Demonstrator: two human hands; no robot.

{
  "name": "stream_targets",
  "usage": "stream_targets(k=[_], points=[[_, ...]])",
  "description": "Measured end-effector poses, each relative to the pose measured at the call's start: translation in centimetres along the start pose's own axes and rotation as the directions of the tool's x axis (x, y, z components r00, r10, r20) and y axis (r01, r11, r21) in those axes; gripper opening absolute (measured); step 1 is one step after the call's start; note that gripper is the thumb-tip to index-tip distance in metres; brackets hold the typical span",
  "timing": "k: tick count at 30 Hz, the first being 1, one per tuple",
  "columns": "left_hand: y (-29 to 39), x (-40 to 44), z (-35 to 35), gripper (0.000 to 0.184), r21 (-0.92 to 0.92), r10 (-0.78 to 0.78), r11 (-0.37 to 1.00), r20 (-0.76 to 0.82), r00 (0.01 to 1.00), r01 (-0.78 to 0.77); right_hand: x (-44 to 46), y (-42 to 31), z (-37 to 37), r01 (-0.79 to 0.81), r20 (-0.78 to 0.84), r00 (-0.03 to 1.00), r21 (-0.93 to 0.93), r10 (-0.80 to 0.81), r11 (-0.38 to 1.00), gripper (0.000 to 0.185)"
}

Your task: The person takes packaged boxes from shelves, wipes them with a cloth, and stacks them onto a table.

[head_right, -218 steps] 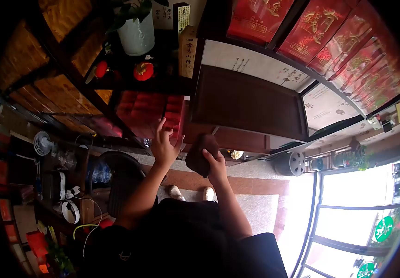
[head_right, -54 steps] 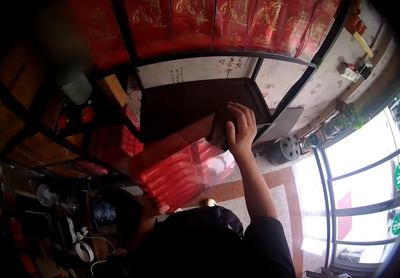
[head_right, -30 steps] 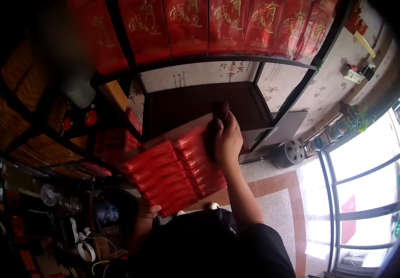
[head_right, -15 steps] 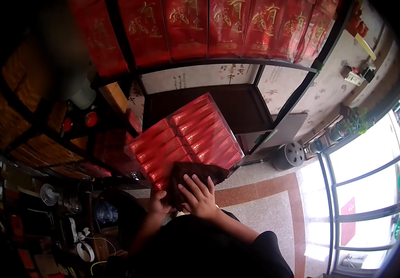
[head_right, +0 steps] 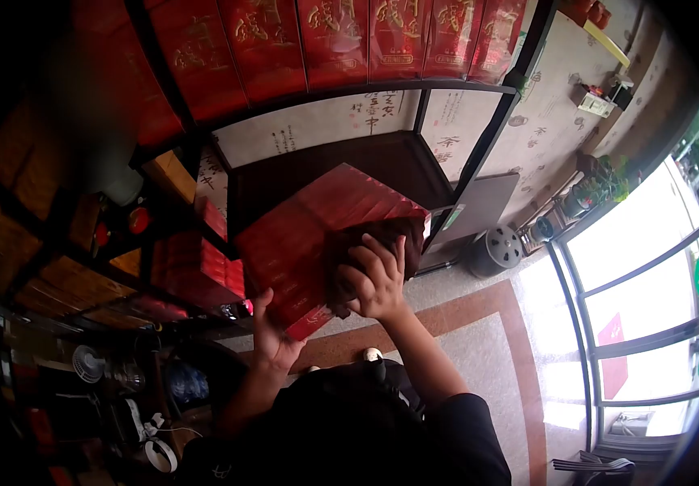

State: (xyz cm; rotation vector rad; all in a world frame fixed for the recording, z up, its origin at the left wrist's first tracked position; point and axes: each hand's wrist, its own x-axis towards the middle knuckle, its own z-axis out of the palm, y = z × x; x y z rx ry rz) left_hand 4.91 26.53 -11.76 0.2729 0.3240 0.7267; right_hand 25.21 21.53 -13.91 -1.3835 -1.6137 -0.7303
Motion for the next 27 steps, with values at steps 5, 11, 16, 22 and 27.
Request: stream_targets(k=[5, 11, 16, 22, 27], points=[[0.9, 0.0, -0.1, 0.065, -0.014, 0.023, 1.000, 0.002, 1.000, -0.023, 1.6, 7.8, 0.0, -0.324, -0.121, 0.940, -0.013, 0.320, 0.946, 0.048], [0.4, 0.0, -0.6, 0.060, -0.026, -0.017, 1.000, -0.017, 1.000, 0.016, 0.4, -1.3, 1.2, -0.009, -0.008, 1.000, 0.085, 0.009, 0.996, 0.044], [-0.9, 1.8, -5.9, 0.071, -0.452, -0.292, 0.697, 0.532, 0.795, 0.557, -0.4, -11.0, 1.7, 0.073, 0.056, 0.995, 0.132, -0.081, 0.989, 0.043], [0.2, -1.2, -1.6, 0.067, 0.032, -0.143, 0.988, -0.198, 0.970, 0.153, 2.0, -9.6, -0.8, -0.053, 0.456, 0.890, 0.121, -0.008, 0.991, 0.050], [-0.2, -0.8, -5.0, 0.075, 0.135, -0.018, 0.990, -0.087, 0.996, 0.029, 4.1, -2.9, -1.1, -0.216, 0.555, 0.805, -0.056, 0.210, 0.975, 0.050]])
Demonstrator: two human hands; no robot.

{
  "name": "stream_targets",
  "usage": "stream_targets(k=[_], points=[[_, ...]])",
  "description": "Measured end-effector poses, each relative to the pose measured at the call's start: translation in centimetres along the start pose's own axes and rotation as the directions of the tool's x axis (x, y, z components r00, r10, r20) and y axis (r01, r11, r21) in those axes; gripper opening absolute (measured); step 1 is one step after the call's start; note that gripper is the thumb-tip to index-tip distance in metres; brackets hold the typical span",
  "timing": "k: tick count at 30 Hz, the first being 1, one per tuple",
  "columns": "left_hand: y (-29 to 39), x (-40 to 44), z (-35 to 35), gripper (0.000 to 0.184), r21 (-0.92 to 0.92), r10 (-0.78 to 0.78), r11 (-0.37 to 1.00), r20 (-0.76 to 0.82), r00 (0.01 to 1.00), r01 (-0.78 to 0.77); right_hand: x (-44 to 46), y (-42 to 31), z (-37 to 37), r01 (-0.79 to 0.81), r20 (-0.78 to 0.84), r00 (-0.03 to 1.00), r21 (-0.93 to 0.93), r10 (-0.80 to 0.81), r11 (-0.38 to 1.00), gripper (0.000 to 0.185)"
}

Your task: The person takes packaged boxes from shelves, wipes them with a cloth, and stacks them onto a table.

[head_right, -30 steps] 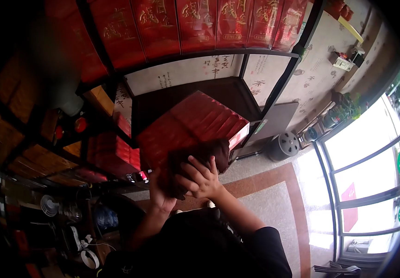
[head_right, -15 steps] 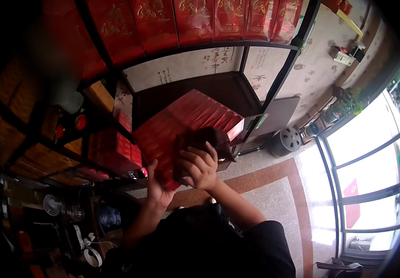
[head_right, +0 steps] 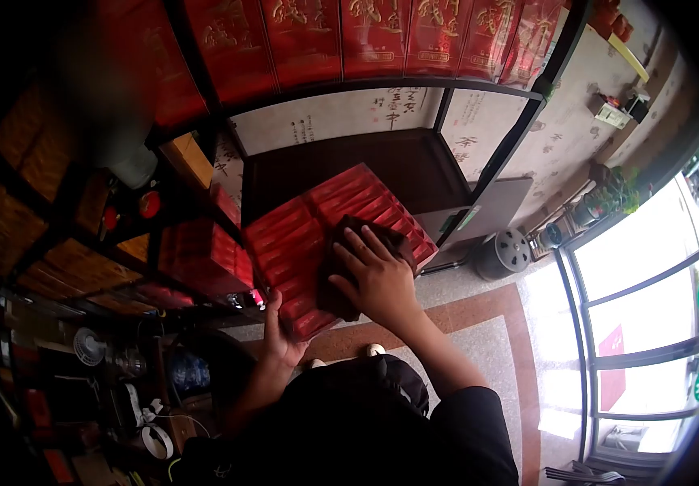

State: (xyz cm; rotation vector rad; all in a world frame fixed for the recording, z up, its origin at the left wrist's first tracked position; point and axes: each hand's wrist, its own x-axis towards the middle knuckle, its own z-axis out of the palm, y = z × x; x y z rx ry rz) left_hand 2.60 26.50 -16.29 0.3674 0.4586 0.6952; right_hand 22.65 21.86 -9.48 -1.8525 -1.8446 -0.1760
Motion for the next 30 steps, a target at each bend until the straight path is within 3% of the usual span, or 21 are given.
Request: stream_targets(k=[2, 4, 6, 9, 10, 12, 14, 15, 16, 19, 22, 23, 25, 27, 30], points=[[-0.3, -0.1, -0.4, 0.074, 0.028, 0.081, 0.996, -0.008, 0.997, -0.081, 1.3, 2.7, 0.0, -0.089, -0.010, 0.996, -0.264, 0.090, 0.960, 0.058], [-1.0, 0.1, -1.6, 0.075, 0.040, 0.077, 0.996, -0.012, 0.997, -0.077, 2.5, 3.6, 1.5, -0.157, 0.014, 0.985, -0.319, 0.170, 0.935, 0.066], [-1.5, 0.2, -2.0, 0.071, 0.040, 0.118, 0.992, -0.060, 0.991, -0.116, 3.7, 1.8, 3.0, -0.119, 0.014, 0.992, -0.304, 0.129, 0.945, 0.064], [-1.7, 0.3, -2.4, 0.079, 0.020, 0.054, 0.998, -0.092, 0.994, -0.052, 3.6, -3.2, 3.8, 0.196, 0.118, 0.976, -0.078, -0.186, 0.978, 0.061], [-1.4, 0.0, -2.8, 0.087, 0.094, -0.006, 0.995, -0.120, 0.993, 0.018, 2.9, -4.5, 4.1, 0.267, 0.146, 0.954, -0.020, -0.262, 0.963, 0.060], [-2.0, 0.1, -2.7, 0.087, 0.005, 0.071, 0.997, -0.158, 0.985, -0.071, 1.4, -4.9, 4.2, 0.354, 0.184, 0.916, 0.046, -0.356, 0.934, 0.057], [-3.2, 0.3, -4.5, 0.083, 0.035, 0.068, 0.997, -0.161, 0.985, -0.064, 0.9, -2.9, 3.2, 0.385, 0.205, 0.895, 0.091, -0.396, 0.918, 0.056], [-2.0, -0.5, -2.0, 0.076, 0.065, 0.097, 0.994, -0.107, 0.990, -0.090, 1.1, -1.6, 2.6, 0.322, 0.197, 0.926, 0.039, -0.323, 0.946, 0.058], [-3.9, 1.4, -7.4, 0.070, -0.009, 0.121, 0.992, -0.129, 0.984, -0.123, 1.3, -0.3, 2.0, 0.255, 0.189, 0.950, -0.011, -0.248, 0.967, 0.060], [-2.8, 0.8, -6.7, 0.071, 0.061, 0.102, 0.994, -0.108, 0.989, -0.095, 3.1, 3.7, 2.7, -0.113, -0.012, 0.993, -0.238, 0.114, 0.964, 0.063], [-3.0, 0.9, -5.4, 0.074, 0.172, 0.140, 0.980, -0.217, 0.966, -0.103, 4.9, 3.0, 5.3, -0.245, -0.124, 0.968, -0.307, 0.217, 0.919, 0.063], [-3.2, 1.0, -5.6, 0.073, 0.138, 0.128, 0.986, -0.248, 0.960, -0.096, 5.3, 1.5, 5.9, -0.200, -0.099, 0.979, -0.307, 0.178, 0.931, 0.064], [-3.4, 1.6, -6.4, 0.072, 0.105, 0.116, 0.990, -0.272, 0.955, -0.090, 5.5, -2.4, 6.3, 0.077, 0.028, 0.997, -0.162, -0.073, 0.984, 0.064], [-3.4, 2.0, -7.9, 0.074, 0.068, 0.022, 0.998, -0.276, 0.961, -0.003, 5.3, -5.2, 6.9, 0.313, 0.116, 0.944, -0.004, -0.310, 0.950, 0.063], [-3.0, 1.8, -8.6, 0.061, 0.030, -0.007, 0.999, -0.249, 0.969, 0.015, 7.1, -5.2, 7.4, 0.453, 0.142, 0.879, 0.042, -0.454, 0.890, 0.063]])
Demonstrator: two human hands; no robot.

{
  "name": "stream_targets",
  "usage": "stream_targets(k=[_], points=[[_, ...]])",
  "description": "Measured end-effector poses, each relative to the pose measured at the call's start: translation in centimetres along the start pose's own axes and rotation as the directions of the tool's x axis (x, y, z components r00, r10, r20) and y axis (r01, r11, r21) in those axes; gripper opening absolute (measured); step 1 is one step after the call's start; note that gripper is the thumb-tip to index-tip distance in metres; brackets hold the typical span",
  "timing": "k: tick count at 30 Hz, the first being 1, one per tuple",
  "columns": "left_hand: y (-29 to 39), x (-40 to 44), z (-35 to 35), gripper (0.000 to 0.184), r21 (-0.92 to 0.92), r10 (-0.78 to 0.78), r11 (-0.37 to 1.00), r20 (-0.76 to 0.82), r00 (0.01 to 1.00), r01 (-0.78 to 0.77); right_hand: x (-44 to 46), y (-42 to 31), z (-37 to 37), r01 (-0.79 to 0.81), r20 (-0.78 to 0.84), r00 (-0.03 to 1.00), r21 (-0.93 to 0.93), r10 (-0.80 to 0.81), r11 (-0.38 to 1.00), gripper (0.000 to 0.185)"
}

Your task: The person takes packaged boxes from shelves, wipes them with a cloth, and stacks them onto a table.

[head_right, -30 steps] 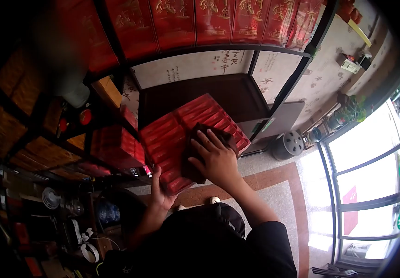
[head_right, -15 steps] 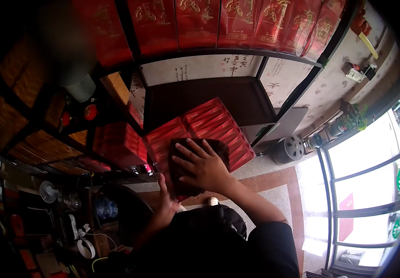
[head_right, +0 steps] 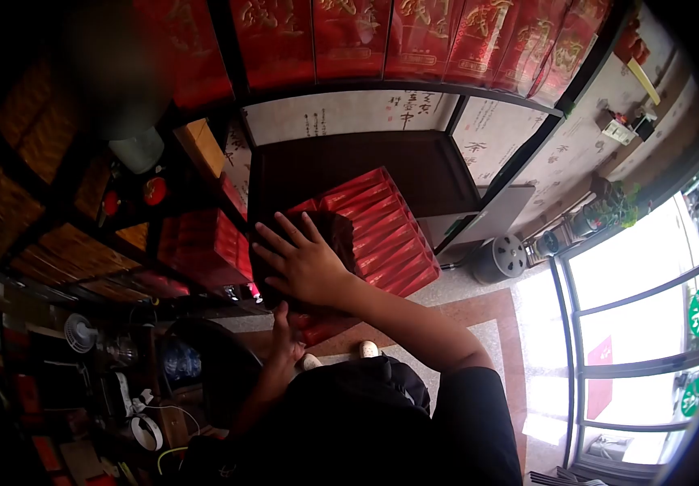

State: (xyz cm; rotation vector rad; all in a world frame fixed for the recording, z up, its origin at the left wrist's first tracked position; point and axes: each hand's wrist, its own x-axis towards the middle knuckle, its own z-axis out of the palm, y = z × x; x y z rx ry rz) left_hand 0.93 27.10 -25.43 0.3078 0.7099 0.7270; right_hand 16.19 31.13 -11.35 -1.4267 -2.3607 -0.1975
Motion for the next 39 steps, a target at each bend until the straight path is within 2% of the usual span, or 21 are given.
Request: stream_targets(k=[3, 4, 5, 8, 10, 13, 15, 16, 18, 21, 23, 24, 28, 30, 32, 33, 34, 35, 36, 38, 39], points=[[-0.3, 0.1, -0.3, 0.063, 0.022, 0.066, 0.997, 0.049, 0.997, -0.067, 1.6, 2.7, 0.0, -0.013, -0.072, 0.997, -0.017, 0.012, 1.000, 0.064], [-0.1, 0.0, -0.2, 0.066, 0.066, 0.124, 0.989, 0.066, 0.990, -0.129, 1.9, 3.7, 0.1, -0.044, -0.156, 0.987, -0.056, 0.035, 0.997, 0.057], [0.3, -0.2, 0.9, 0.074, 0.012, 0.173, 0.984, 0.154, 0.973, -0.177, 2.0, 4.8, -0.5, -0.090, -0.115, 0.990, -0.034, 0.085, 0.995, 0.052], [0.5, -0.2, 1.4, 0.075, -0.035, 0.208, 0.978, 0.124, 0.970, -0.206, 0.9, 8.8, -1.7, -0.228, -0.141, 0.966, -0.070, 0.217, 0.971, 0.040], [0.6, -0.1, 1.5, 0.077, -0.070, 0.215, 0.976, 0.147, 0.965, -0.207, -1.0, 11.2, -2.4, -0.358, -0.217, 0.922, -0.163, 0.320, 0.920, 0.037], [0.4, -0.2, 1.8, 0.079, -0.111, 0.225, 0.972, 0.164, 0.960, -0.209, -3.9, 12.3, -2.9, -0.424, -0.374, 0.862, -0.158, 0.343, 0.892, 0.042], [0.2, -0.2, 1.9, 0.080, -0.118, 0.227, 0.971, 0.161, 0.960, -0.210, -6.3, 11.4, -3.0, -0.605, -0.343, 0.754, -0.031, 0.561, 0.795, 0.052], [0.1, -0.2, 1.9, 0.079, -0.131, 0.225, 0.970, 0.166, 0.960, -0.205, -7.6, 10.8, -3.2, -0.606, -0.344, 0.753, -0.032, 0.560, 0.795, 0.052], [0.1, -0.3, 2.1, 0.079, -0.147, 0.229, 0.968, 0.175, 0.958, -0.204, -10.2, 9.3, -3.6, -0.773, -0.221, 0.608, 0.056, 0.763, 0.632, 0.060], [0.7, -1.3, 3.0, 0.078, -0.103, 0.254, 0.965, 0.152, 0.955, -0.240, -14.6, 7.2, -3.5, -0.796, -0.270, 0.557, 0.099, 0.785, 0.598, 0.056], [1.3, -1.9, 3.7, 0.081, -0.077, 0.314, 0.950, 0.208, 0.927, -0.304, -16.7, 6.3, -4.0, -0.887, -0.147, 0.405, 0.175, 0.902, 0.427, 0.043], [1.4, -1.7, 3.3, 0.081, -0.077, 0.315, 0.949, 0.208, 0.926, -0.306, -17.5, 6.6, -4.2, -0.887, -0.147, 0.406, 0.175, 0.902, 0.428, 0.043], [3.2, -1.6, 4.7, 0.087, 0.042, 0.416, 0.881, 0.404, 0.815, -0.471, -18.4, 7.8, -6.2, -0.765, -0.151, 0.295, 0.555, 0.943, 0.328, 0.040], [4.9, -1.6, 5.7, 0.088, 0.217, 0.479, 0.662, 0.613, 0.628, -0.717, -16.6, 7.5, -7.8, -0.482, -0.371, 0.313, 0.731, 0.874, 0.483, 0.042], [5.8, 0.8, 2.7, 0.085, 0.267, 0.454, 0.601, 0.662, 0.597, -0.753, -15.9, 7.1, -10.5, -0.235, -0.298, 0.259, 0.903, 0.919, 0.360, 0.044], [6.9, 1.9, 2.9, 0.078, 0.410, 0.379, 0.317, 0.772, 0.511, -0.855, -14.5, 6.4, -11.9, -0.020, -0.295, 0.187, 0.952, 0.937, 0.304, 0.045], [7.4, 2.6, 2.9, 0.072, 0.404, 0.340, 0.258, 0.812, 0.474, -0.878, -14.1, 6.6, -12.6, 0.078, -0.273, 0.116, 0.961, 0.955, 0.266, 0.045], [8.6, 2.2, 5.0, 0.066, 0.390, 0.300, 0.199, 0.849, 0.435, -0.899, -14.8, 6.9, -12.6, -0.454, -0.604, 0.206, 0.638, 0.770, 0.622, 0.046], [9.8, 1.9, 6.8, 0.062, 0.434, 0.300, 0.246, 0.816, 0.493, -0.867, -15.7, 7.3, -12.7, -0.749, -0.727, 0.463, -0.015, 0.507, 0.662, 0.047], [12.3, 1.5, 10.4, 0.055, 0.509, 0.297, 0.340, 0.740, 0.604, -0.791, -16.0, 7.2, -13.6, -0.859, -0.537, 0.346, 0.147, 0.769, 0.490, 0.047], [13.0, 1.5, 11.3, 0.055, 0.444, 0.361, 0.020, 0.832, 0.421, -0.896, -15.3, 8.0, -13.7, -0.419, -0.427, 0.213, 0.772, 0.879, 0.477, 0.045]])
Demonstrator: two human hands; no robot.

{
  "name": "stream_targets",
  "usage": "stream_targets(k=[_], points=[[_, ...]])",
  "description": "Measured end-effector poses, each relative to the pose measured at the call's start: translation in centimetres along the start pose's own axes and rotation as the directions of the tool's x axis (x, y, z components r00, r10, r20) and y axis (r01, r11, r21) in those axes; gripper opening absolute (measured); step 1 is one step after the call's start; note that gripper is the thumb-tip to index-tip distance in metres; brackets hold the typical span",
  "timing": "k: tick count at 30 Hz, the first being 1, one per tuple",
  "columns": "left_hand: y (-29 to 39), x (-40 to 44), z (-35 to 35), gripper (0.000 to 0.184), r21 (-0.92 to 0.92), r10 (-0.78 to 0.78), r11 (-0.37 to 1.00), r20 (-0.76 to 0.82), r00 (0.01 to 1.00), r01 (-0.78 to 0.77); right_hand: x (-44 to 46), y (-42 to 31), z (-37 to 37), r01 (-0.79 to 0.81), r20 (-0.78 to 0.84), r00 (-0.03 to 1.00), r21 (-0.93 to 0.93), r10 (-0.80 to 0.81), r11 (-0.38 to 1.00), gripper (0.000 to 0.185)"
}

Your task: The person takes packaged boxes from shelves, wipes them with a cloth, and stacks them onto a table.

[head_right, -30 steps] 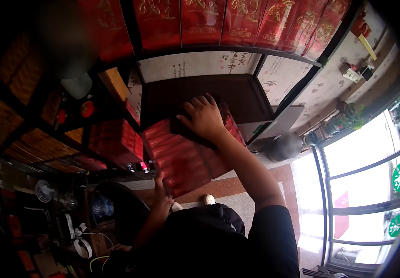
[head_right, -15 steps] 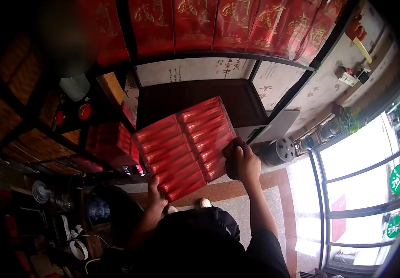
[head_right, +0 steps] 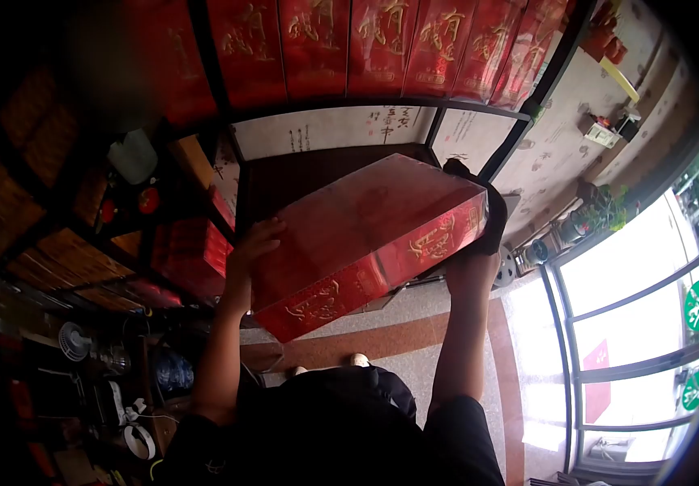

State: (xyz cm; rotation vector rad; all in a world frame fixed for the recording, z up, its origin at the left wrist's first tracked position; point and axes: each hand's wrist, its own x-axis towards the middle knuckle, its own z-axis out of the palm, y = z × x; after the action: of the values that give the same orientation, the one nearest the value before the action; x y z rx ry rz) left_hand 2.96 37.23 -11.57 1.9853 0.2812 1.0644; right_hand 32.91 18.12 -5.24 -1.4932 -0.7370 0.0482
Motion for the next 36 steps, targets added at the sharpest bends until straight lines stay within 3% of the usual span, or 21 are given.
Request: stream_targets(k=[1, 2, 4, 6, 7, 10, 12, 13, 15, 16, 17, 18, 19, 21, 22, 25, 29, 31, 33, 34, 36], points=[[0.5, 0.7, -0.3, 0.055, 0.268, 0.213, 0.941, 0.000, 0.977, -0.206, 0.7, -0.1, 0.5, -0.195, 0.090, 0.979, 0.679, 0.183, 0.708, 0.043], [1.0, 1.0, -0.3, 0.057, 0.350, 0.226, 0.914, -0.017, 0.974, -0.206, 0.9, -1.5, 0.8, -0.228, 0.241, 0.968, 0.711, 0.075, 0.665, 0.042], [0.2, 0.9, -0.1, 0.057, 0.404, 0.223, 0.894, -0.020, 0.975, -0.196, 1.0, 0.5, 0.7, -0.130, 0.251, 0.968, 0.407, 0.027, 0.904, 0.038], [-1.0, 0.7, 0.4, 0.058, 0.467, 0.209, 0.868, -0.036, 0.977, -0.168, -0.1, 2.4, 1.8, -0.364, 0.187, 0.931, 0.564, 0.314, 0.741, 0.032], [-1.6, 0.4, 0.8, 0.058, 0.468, 0.208, 0.868, -0.038, 0.977, -0.167, -0.1, 5.4, 1.4, -0.337, 0.268, 0.936, 0.500, 0.227, 0.798, 0.032], [-2.2, -0.3, 2.3, 0.056, 0.552, 0.095, 0.834, -0.092, 0.991, -0.028, -0.9, 6.1, 2.6, -0.203, 0.183, 0.972, 0.348, 0.146, 0.915, 0.032], [-1.7, -0.6, 4.1, 0.058, 0.489, 0.022, 0.847, -0.420, 0.907, 0.206, -1.3, 6.6, 3.1, -0.178, 0.142, 0.980, 0.333, 0.138, 0.926, 0.030], [-2.7, -1.5, 4.9, 0.063, 0.493, 0.023, 0.830, -0.497, 0.867, 0.261, -1.5, 6.9, 3.3, -0.154, 0.101, 0.987, 0.316, 0.129, 0.936, 0.028], [-5.4, -4.2, 7.5, 0.055, -0.150, -0.370, 0.917, -0.666, 0.648, 0.370, -1.5, 8.6, 3.2, -0.137, 0.100, 0.988, 0.275, 0.114, 0.952, 0.028], [-5.1, -5.2, 8.2, 0.055, -0.151, -0.373, 0.915, -0.665, 0.647, 0.373, -1.5, 9.8, 3.3, -0.078, 0.061, 0.996, 0.112, 0.072, 0.991, 0.028], [-4.7, -6.2, 9.0, 0.051, -0.579, -0.574, 0.781, -0.515, 0.637, 0.236, -1.7, 10.5, 3.4, -0.023, 0.032, 0.999, -0.058, 0.024, 0.998, 0.029], [-3.9, -6.3, 9.4, 0.051, -0.885, -0.687, 0.459, -0.296, 0.663, 0.081, -2.2, 8.4, 4.1, -0.100, 0.009, 0.995, -0.135, 0.102, 0.986, 0.030], [-3.2, -6.0, 9.6, 0.051, -0.886, -0.691, 0.457, -0.296, 0.660, 0.081, -2.6, 7.3, 4.5, -0.102, 0.012, 0.994, -0.138, 0.104, 0.985, 0.030], [0.1, -4.5, 8.8, 0.061, -0.998, -0.773, 0.060, -0.062, 0.632, -0.025, -3.2, 5.5, 5.1, 0.343, 0.192, 0.939, -0.471, -0.286, 0.812, 0.036], [0.5, -4.7, 8.6, 0.063, -0.996, -0.713, 0.064, -0.087, 0.696, -0.058, -3.6, 4.2, 5.3, 0.409, 0.327, 0.899, -0.388, -0.292, 0.826, 0.040], [-0.2, -5.7, 8.5, 0.073, -0.999, -0.720, 0.027, 0.013, 0.694, 0.046, -5.3, 1.0, 7.8, 0.659, 0.749, 0.600, -0.262, -0.282, 0.705, 0.043], [-1.5, -6.6, 10.1, 0.065, -0.991, -0.721, 0.110, -0.026, 0.693, 0.077, -9.2, -1.1, 12.2, 0.806, 0.882, 0.288, -0.014, -0.372, 0.592, 0.053], [-1.0, -8.1, 10.5, 0.063, -0.995, -0.709, 0.073, -0.001, 0.705, 0.072, -10.0, -1.7, 13.7, 0.809, 0.911, 0.209, 0.044, -0.357, 0.586, 0.057], [0.9, -7.3, 10.0, 0.064, -0.980, -0.809, 0.115, 0.002, 0.588, 0.161, -8.3, -0.6, 14.6, 0.809, 0.919, 0.199, 0.041, -0.340, 0.586, 0.061], [0.5, -7.9, 9.9, 0.064, -0.981, -0.813, 0.116, -0.002, 0.582, 0.158, -7.1, 0.0, 14.7, 0.824, 0.905, 0.277, -0.050, -0.324, 0.565, 0.062], [-0.8, -9.8, 10.4, 0.063, -0.998, -0.718, 0.002, 0.043, 0.695, 0.064, -4.1, 1.8, 14.5, 0.788, 0.828, 0.488, -0.282, -0.276, 0.548, 0.060]])
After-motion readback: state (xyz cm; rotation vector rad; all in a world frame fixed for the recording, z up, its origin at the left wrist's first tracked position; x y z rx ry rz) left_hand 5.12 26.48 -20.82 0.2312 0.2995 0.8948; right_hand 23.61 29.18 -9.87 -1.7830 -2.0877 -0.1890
